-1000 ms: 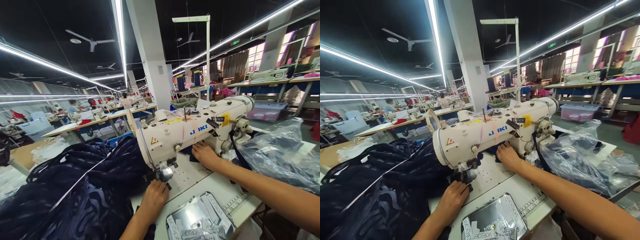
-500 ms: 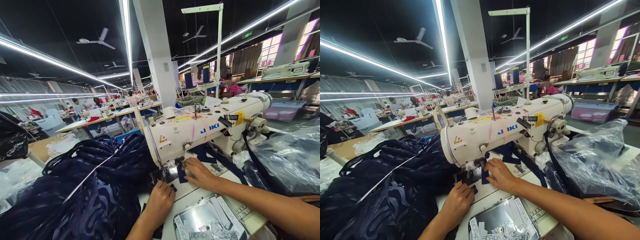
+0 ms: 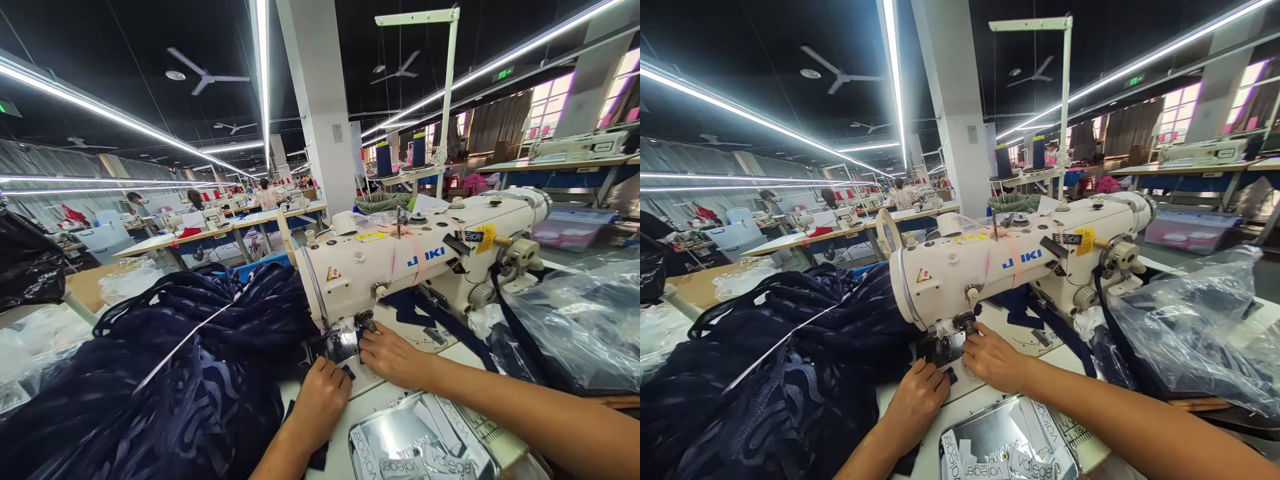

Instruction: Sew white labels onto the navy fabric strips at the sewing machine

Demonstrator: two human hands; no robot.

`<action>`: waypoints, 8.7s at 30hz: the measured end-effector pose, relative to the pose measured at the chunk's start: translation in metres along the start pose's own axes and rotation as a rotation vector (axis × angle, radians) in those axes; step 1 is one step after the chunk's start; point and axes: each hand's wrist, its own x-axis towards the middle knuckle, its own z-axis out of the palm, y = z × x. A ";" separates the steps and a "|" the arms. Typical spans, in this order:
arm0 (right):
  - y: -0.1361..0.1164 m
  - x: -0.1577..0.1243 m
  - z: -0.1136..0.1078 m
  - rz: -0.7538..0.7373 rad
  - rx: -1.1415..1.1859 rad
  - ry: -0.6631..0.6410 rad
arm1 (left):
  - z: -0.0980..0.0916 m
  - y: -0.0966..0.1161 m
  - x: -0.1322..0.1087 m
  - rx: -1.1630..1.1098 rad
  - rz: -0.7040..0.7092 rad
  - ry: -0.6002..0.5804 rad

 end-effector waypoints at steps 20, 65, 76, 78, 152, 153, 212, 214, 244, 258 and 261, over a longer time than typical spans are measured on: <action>-0.015 0.023 -0.004 0.483 0.470 -0.160 | -0.002 0.001 -0.004 -0.011 -0.058 0.132; 0.009 0.011 0.003 -0.065 0.239 -0.108 | 0.007 0.005 0.000 -0.409 -0.251 0.013; 0.013 0.013 0.004 -0.038 0.300 -0.066 | 0.013 0.009 0.010 -0.374 -0.308 0.078; 0.013 0.013 0.005 -0.037 0.305 -0.048 | 0.017 0.010 0.010 -0.363 -0.304 0.102; 0.004 0.005 0.005 0.104 0.528 0.004 | 0.008 -0.021 -0.009 -0.343 -0.205 -0.048; 0.005 0.005 0.005 0.098 0.534 0.001 | 0.006 -0.021 -0.010 -0.345 -0.211 -0.064; 0.006 0.005 -0.003 0.003 0.143 -0.126 | 0.008 -0.034 0.009 -0.152 -0.472 -0.403; 0.003 0.006 -0.004 -0.005 0.129 -0.137 | 0.008 -0.034 0.009 -0.156 -0.469 -0.395; -0.023 0.016 0.016 0.150 0.021 -0.104 | 0.018 -0.038 0.021 -0.190 -0.511 -0.374; 0.022 0.002 0.002 0.175 0.165 -0.167 | 0.004 -0.030 0.020 -0.170 -0.556 -0.315; 0.021 0.001 0.002 0.183 0.173 -0.123 | -0.019 -0.036 0.006 -0.112 -0.558 -0.279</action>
